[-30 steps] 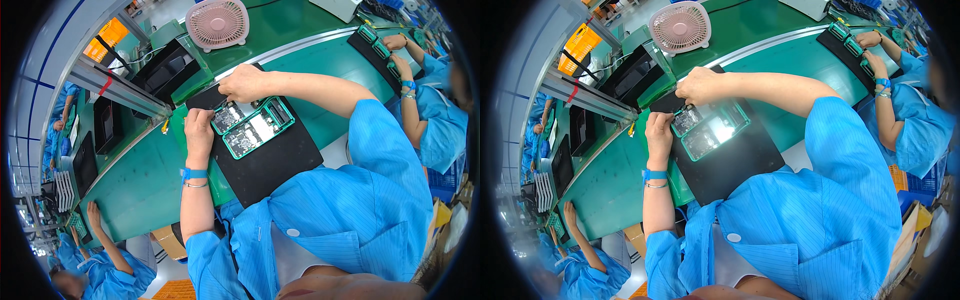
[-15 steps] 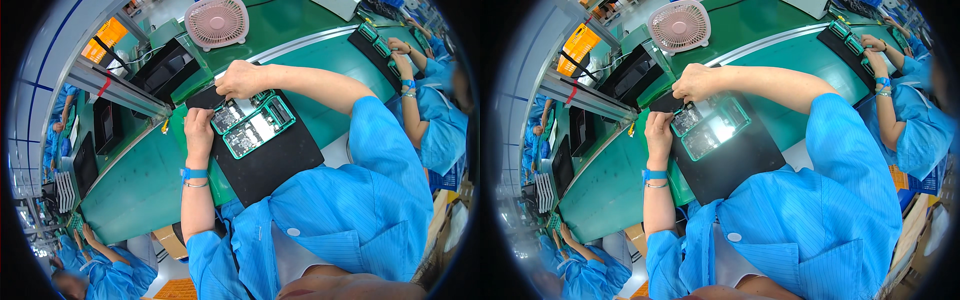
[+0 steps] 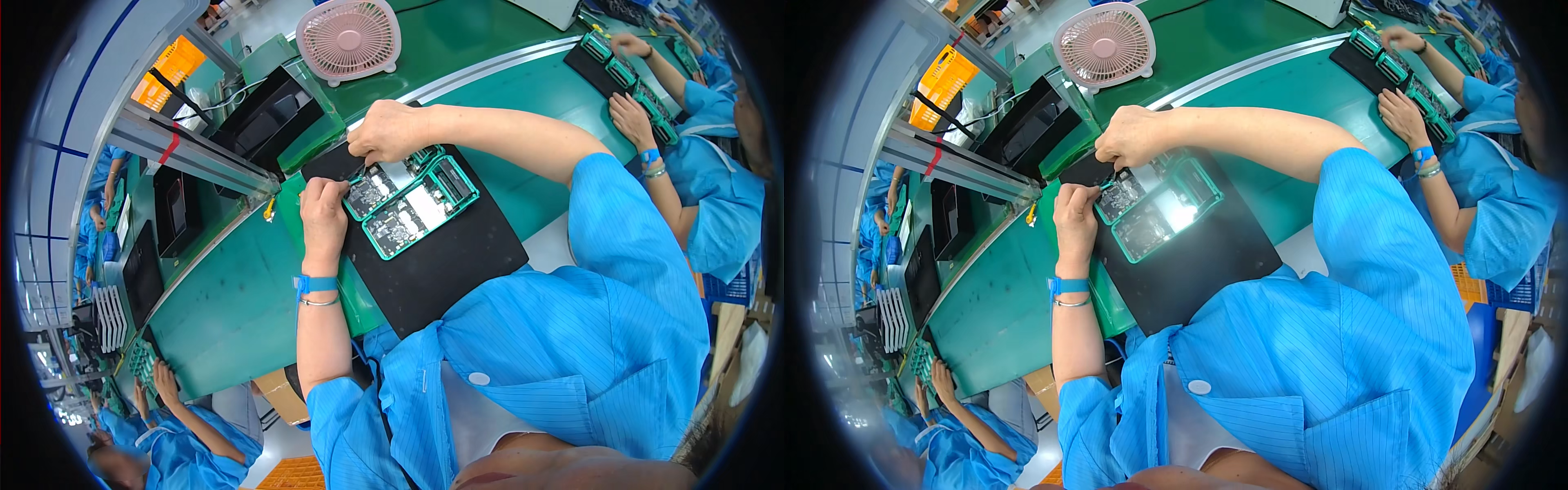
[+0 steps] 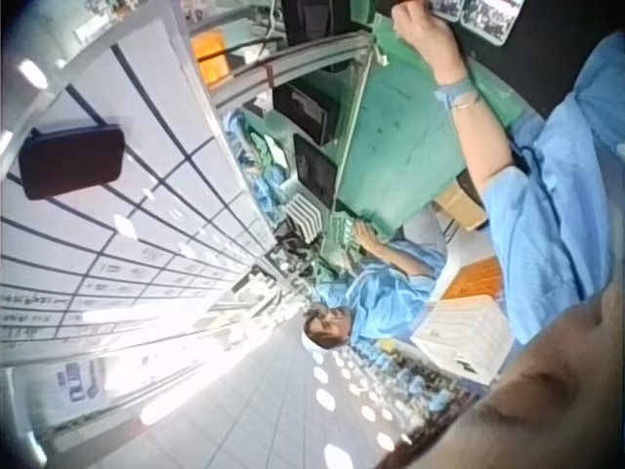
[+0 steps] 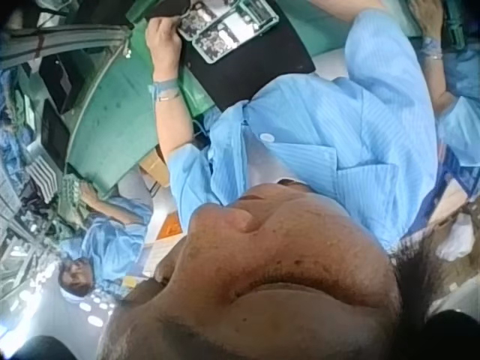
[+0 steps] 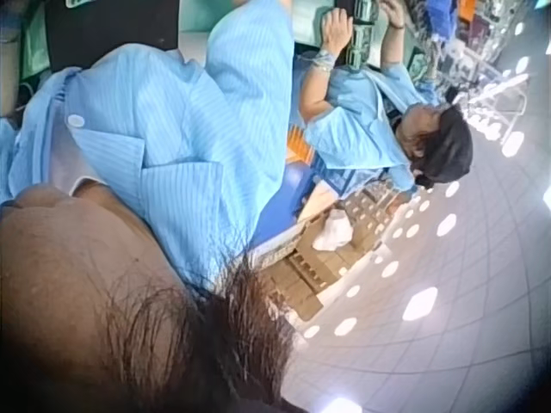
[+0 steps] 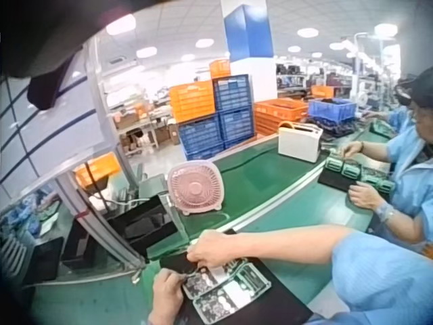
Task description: The person receives a tray containing electronic circuit boards, attaches components to each board using tweezers and fingers, and pushes the tray along the conveyor line.
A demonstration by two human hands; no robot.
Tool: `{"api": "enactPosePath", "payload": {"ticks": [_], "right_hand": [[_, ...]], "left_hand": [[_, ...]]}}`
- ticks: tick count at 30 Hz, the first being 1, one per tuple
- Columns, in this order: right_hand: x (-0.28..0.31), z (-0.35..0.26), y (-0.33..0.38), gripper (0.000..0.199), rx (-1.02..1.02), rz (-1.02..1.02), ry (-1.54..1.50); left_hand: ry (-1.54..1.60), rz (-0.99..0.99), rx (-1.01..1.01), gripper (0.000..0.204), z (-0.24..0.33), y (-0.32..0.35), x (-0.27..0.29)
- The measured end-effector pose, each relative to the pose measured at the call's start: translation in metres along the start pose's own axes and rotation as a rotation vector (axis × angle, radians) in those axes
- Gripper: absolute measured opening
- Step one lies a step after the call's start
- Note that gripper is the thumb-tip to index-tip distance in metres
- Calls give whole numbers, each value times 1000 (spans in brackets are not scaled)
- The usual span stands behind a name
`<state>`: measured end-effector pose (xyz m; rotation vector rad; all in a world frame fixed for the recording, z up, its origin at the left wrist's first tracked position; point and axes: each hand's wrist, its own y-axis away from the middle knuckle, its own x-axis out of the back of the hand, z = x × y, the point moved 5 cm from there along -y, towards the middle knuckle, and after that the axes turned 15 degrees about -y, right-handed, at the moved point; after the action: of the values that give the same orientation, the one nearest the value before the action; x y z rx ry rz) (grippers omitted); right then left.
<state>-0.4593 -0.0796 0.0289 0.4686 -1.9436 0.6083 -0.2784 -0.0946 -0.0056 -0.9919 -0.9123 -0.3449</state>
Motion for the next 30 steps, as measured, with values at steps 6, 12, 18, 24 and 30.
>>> {"api": "enactPosePath", "payload": {"ticks": [6, 12, 18, 24, 30], "right_hand": [[1, -3, -1, 24, 11, -1, 9], [7, -8, 10, 23, 22, 80, 13], [4, -55, 59, 23, 28, 191, -3], [-18, -68, 63, 21, -47, 147, 97], [-24, -74, 61, 18, -25, 152, 158]], "left_hand": [[-5, -54, -81, 10, -4, -4, 1], [32, 17, -46, 9, 11, 6, 15], [87, 62, 79, 14, 38, 44, 28], [100, 41, 123, 14, 43, 49, 22], [58, 54, 83, 14, 45, 49, 22]]}}
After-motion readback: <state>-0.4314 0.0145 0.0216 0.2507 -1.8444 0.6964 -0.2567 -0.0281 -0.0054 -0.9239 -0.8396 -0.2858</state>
